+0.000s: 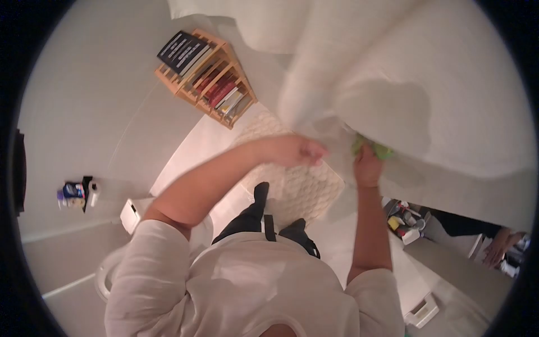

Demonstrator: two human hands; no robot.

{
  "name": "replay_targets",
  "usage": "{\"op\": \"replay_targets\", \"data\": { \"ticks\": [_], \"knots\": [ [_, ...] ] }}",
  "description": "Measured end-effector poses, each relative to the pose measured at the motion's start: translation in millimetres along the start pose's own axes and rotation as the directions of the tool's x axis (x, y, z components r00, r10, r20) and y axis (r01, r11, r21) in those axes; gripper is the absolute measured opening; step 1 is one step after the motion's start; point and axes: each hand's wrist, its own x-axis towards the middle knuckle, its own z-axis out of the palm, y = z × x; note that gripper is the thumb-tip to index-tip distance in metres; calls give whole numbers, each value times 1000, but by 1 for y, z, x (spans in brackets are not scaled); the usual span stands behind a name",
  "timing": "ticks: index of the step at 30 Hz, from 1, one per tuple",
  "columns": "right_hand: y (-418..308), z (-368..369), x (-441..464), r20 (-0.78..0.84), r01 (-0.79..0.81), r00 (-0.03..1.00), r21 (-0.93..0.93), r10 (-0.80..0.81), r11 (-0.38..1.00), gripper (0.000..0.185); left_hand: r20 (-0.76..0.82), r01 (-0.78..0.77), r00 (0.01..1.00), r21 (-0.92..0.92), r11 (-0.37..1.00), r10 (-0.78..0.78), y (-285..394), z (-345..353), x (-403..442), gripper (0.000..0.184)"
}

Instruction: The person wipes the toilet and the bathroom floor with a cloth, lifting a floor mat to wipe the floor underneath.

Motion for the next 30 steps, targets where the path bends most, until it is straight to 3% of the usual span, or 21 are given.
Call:
{"op": "replay_targets", "data": {
  "ticks": [1, 3, 4, 5, 7, 8, 11, 13, 14, 17, 18, 19, 21, 22, 24, 26, 27, 30],
  "knots": [
    [-14, 18, -20, 149, -205, 973, 224, 174, 953, 20, -93, 85, 991, -129, 988, -97, -23, 24, -10, 36],
    [-27, 74, -83, 296, -510, 860, 538, 416, 671, 28, -292, 173, 907, -398, 901, -303, -60, 69, -31, 30],
    [-55, 51, -74, 552, -703, 710, 516, 438, 489, 30, -390, 167, 823, -526, 834, -412, -76, 89, -41, 27],
    [-87, 22, -61, 767, -860, 507, 414, 394, 299, 32, -396, 184, 794, -568, 802, -462, -93, 107, -51, 27],
    [-113, 12, -65, 843, -849, 525, 508, 120, 146, 32, -394, 206, 731, -651, 730, -558, -113, 133, -71, 25],
    [-122, 6, -66, 847, -846, 531, 531, -19, 58, 32, -370, 172, 744, -699, 694, -557, -112, 137, -81, 24],
    [-149, -14, -56, 807, -739, 498, 587, -317, 331, 35, -335, 93, 777, -777, 623, -533, -105, 149, -104, 25],
    [-167, -17, -52, 608, -398, 534, 794, -588, 460, 33, -385, 39, 784, -752, 658, -487, -102, 143, -109, 31],
    [-173, -19, -49, 498, -197, 493, 862, -713, 467, 32, -468, -91, 843, -608, 789, -264, -92, 134, -113, 33],
    [-181, -36, -48, 462, -9, 529, 842, -712, 540, 32, -538, -279, 841, -530, 801, -62, -97, 130, -111, 31],
    [-174, -32, -54, 486, -95, 628, 823, -608, 560, 32, -523, -426, 851, -744, 515, -50, -105, 131, -109, 30],
    [-165, -27, -63, 572, -317, 692, 789, -440, 527, 33, -517, -507, 856, -848, 153, -29, -118, 134, -103, 29],
    [-149, -15, -73, 743, -688, 664, 651, -82, 322, 36, -529, -487, 847, -807, 332, -42, -134, 129, -88, 28],
    [-148, -8, -72, 850, -843, 526, 520, 12, 140, 37, -549, -285, 832, -545, 789, -79, -141, 126, -81, 28],
    [-154, 6, -66, 981, -941, 166, 187, 98, -280, 41, -606, -71, 793, -187, 980, -58, -129, 115, -77, 27],
    [-156, 28, -57, 949, -873, 190, 46, -252, -485, 44, -671, -286, 741, -295, 912, 15, -106, 110, -78, 28],
    [-157, 41, -50, 884, -829, 223, -50, -411, -557, 46, -696, -222, 711, -359, 907, -102, -111, 106, -74, 29],
    [-169, 83, -31, 969, -904, 242, 203, -57, -377, 42, -709, 22, 549, -518, 855, -443, -132, 98, -76, 33]
  ]
}}
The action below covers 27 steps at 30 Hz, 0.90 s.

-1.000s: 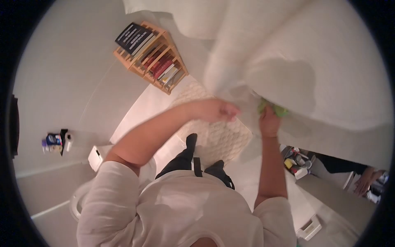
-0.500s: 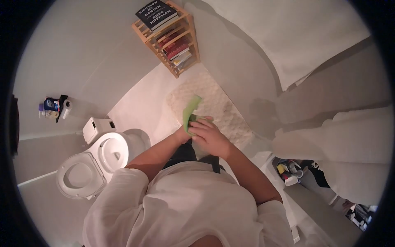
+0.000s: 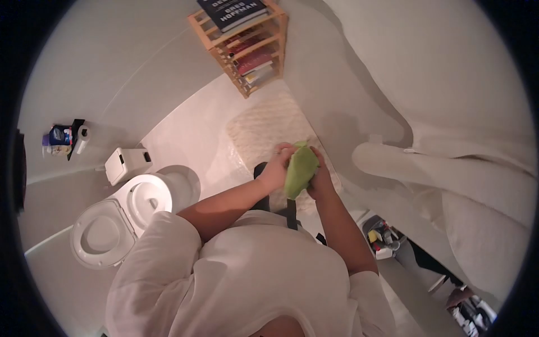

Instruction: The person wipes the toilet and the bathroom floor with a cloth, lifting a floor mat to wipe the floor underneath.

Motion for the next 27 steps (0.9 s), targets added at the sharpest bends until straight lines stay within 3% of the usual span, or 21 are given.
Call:
{"op": "replay_targets", "data": {
  "ticks": [2, 3, 5, 7, 8, 10, 13, 15, 17, 19, 20, 22, 23, 24, 25, 27],
  "knots": [
    [-12, 11, 27, -80, 88, 991, -250, -111, 964, 41, -221, 188, 964, 174, 967, -147, -12, -36, 13, 34],
    [-23, 18, 44, -94, 129, 980, -371, -175, 919, 42, -199, 214, 964, 197, 957, -175, -28, -59, 17, 35],
    [-51, 26, 82, -116, 42, 985, -567, -130, 823, 47, -164, 278, 956, 231, 932, -245, -65, -106, 14, 36],
    [-79, 29, 132, 7, 124, 973, -858, -231, 498, 48, -170, 462, 884, 171, 870, -436, -59, -153, 2, 37],
    [-94, 32, 155, 325, 385, 872, -917, -366, 104, 49, -167, 546, 835, 136, 827, -525, -57, -174, -5, 37],
    [-120, 59, 194, 672, 529, 672, -729, -310, -435, 49, -348, 563, 783, 42, 825, -516, -79, -196, -29, 34],
    [-167, 107, 242, 781, 478, 614, -484, -114, -733, 39, -514, 619, 634, -110, 778, -577, -113, -202, -62, 33],
    [-184, 133, 256, 731, 359, 676, -214, 95, -908, 32, -558, 681, 526, -177, 711, -642, -130, -194, -103, 34],
    [-189, 138, 272, 552, 243, 815, -50, 176, -969, 31, -564, 747, 443, -198, 635, -697, -135, -173, -146, 34],
    [-187, 87, 327, 495, 177, 801, 341, 337, -923, 34, -533, 812, 344, -246, 530, -773, -130, -148, -193, 34],
    [-180, 58, 345, 490, 184, 776, 425, 396, -886, 36, -581, 805, 274, -298, 513, -767, -126, -130, -216, 34],
    [-150, 27, 338, 179, 272, 899, 489, 400, -829, 60, -634, 808, 125, -381, 449, -763, -113, -93, -255, 34],
    [-134, 13, 334, 15, 328, 922, 495, 386, -804, 76, -640, 815, 44, -421, 398, -767, -106, -72, -270, 34],
    [-115, 1, 311, -13, 356, 934, 92, 357, -930, 73, -621, 830, -3, -439, 345, -784, -102, -52, -285, 34],
    [-99, -21, 302, -23, 380, 923, -87, 383, -921, 71, -597, 841, -52, -459, 288, -801, -100, -30, -295, 34],
    [-78, -67, 289, -99, 475, 874, -36, 476, -879, 67, -501, 884, -15, -411, 222, -865, -95, 9, -306, 35]
  ]
}}
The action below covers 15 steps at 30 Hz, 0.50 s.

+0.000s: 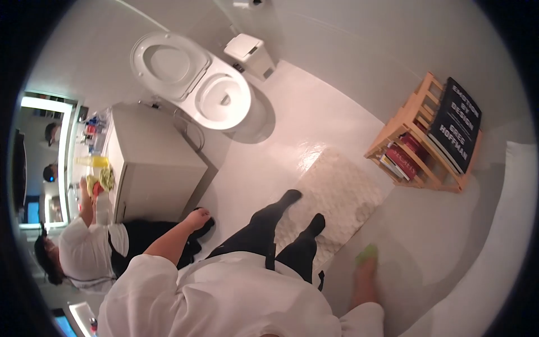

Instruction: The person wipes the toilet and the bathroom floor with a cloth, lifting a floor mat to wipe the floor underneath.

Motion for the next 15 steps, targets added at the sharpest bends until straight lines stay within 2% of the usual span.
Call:
{"op": "replay_targets", "data": {
  "ticks": [1, 4, 7, 9, 11, 15],
  "knots": [
    [-6, 15, -1, 33, 28, 999, -41, -27, 999, 65, 64, 4, 998, 46, 999, -7, -8, 8, -9, 36],
    [3, 35, 6, 72, 70, 996, -179, -58, 981, 59, 224, -181, 964, 143, 973, 146, -16, 42, -31, 38],
    [17, 33, 6, 63, 80, 996, -295, -64, 952, 54, 231, -250, 943, 15, 968, 240, 18, 49, -53, 38],
    [22, 30, 3, 46, 83, 996, -359, -71, 930, 51, 224, -277, 929, -104, 955, 294, 40, 41, -61, 36],
    [23, 37, 1, 37, 91, 996, -411, -83, 907, 48, 135, -362, 913, -173, 916, 386, 44, 42, -61, 36],
    [6, 70, -51, 91, 158, 987, -488, -130, 858, 42, -24, -427, 900, -248, 870, 435, 4, 37, -58, 31]
  ]
}}
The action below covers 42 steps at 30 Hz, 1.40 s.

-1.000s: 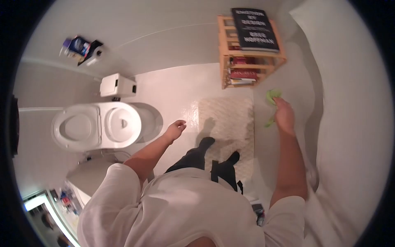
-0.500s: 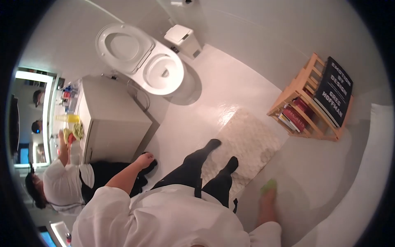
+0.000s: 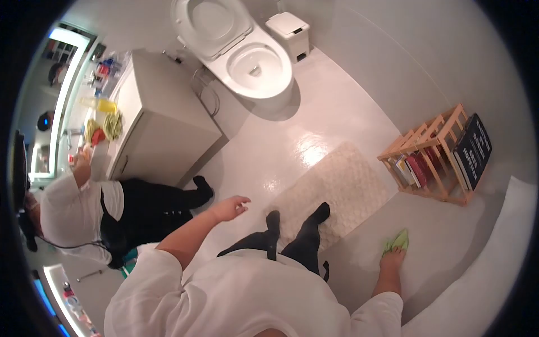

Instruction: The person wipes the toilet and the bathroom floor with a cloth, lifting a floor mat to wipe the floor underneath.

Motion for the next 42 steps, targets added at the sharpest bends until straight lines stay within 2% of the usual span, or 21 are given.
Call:
{"op": "replay_targets", "data": {
  "ticks": [3, 4, 5, 7, 9, 12, 14, 15, 16, 17, 18, 21, 24, 27, 30, 32, 33, 36, 39, 41, 42],
  "knots": [
    [-9, 15, -45, 32, 52, 998, -103, -49, 993, 39, -114, 134, 982, -141, 981, -150, -57, -8, -30, 31],
    [-15, 13, -58, 59, 69, 996, -102, -63, 992, 39, -166, 178, 960, -257, 950, -225, -81, -6, -46, 31],
    [-20, 11, -70, 85, 88, 993, -109, -79, 990, 40, -188, 230, 940, -262, 937, -283, -113, 1, -63, 31],
    [-32, 0, -93, 127, 122, 986, -74, -112, 990, 40, -222, 330, 892, -274, 903, -393, -174, 16, -102, 33],
    [-51, -28, -116, 162, 156, 975, -6, -153, 988, 41, -111, 522, 813, -298, 799, -572, -208, 16, -146, 34],
    [-86, -103, -142, 170, 213, 956, 157, -239, 964, 42, -185, 619, 682, -368, 694, -707, -263, 39, -197, 33],
    [-105, -165, -146, 87, 223, 964, 260, -253, 939, 43, -201, 630, 573, -513, 584, -795, -275, 51, -217, 33],
    [-116, -196, -145, 52, 231, 965, 310, -259, 922, 43, -164, 620, 561, -567, 543, -812, -281, 60, -221, 33],
    [-95, -173, -67, -109, 173, 982, 221, -152, 960, 39, -126, 609, 548, -618, 498, -827, -287, 70, -222, 34],
    [-93, -201, -68, -222, 157, 971, 303, -90, 940, 37, -91, 594, 536, -666, 451, -840, -289, 74, -222, 34],
    [-92, -239, -66, -334, 157, 942, 382, -23, 911, 36, -91, 577, 563, -668, 469, -822, -283, 73, -218, 34],
    [-109, -324, -72, -439, 293, 897, 492, -57, 820, 39, -128, 513, 619, -682, 522, -775, -234, 62, -211, 35],
    [-128, -384, -81, -323, 481, 865, 306, -385, 822, 42, -212, 420, 618, -725, 545, -757, -197, 56, -198, 35],
    [-135, -420, -74, -239, 567, 806, 49, -542, 822, 45, -221, 386, 595, -765, 516, -772, -163, 66, -190, 36],
    [-131, -457, -69, -179, 585, 789, -77, -588, 808, 47, -251, 404, 565, -746, 529, -786, -133, 78, -194, 36],
    [-124, -473, -40, -93, 566, 788, -281, -609, 775, 48, -280, 387, 514, -768, 510, -811, -126, 104, -201, 36],
    [-124, -482, -33, -51, 554, 788, -378, -614, 742, 48, -253, 406, 490, -781, 475, -834, -117, 113, -206, 36],
    [-134, -510, -38, -15, 531, 800, -449, -600, 719, 43, -149, 457, 420, -818, 351, -895, -92, 149, -227, 36],
    [-138, -516, 15, -130, 520, 839, -94, -528, 849, 41, -12, 467, 366, -862, 195, -930, -91, 202, -240, 37],
    [-144, -519, 37, -195, 559, 817, 37, -542, 828, 39, 81, 439, 343, -894, 84, -936, -86, 233, -246, 37],
    [-147, -517, 41, -224, 574, 809, 104, -543, 812, 38, 77, 460, 328, -883, 88, -942, -79, 242, -249, 37]
  ]
}}
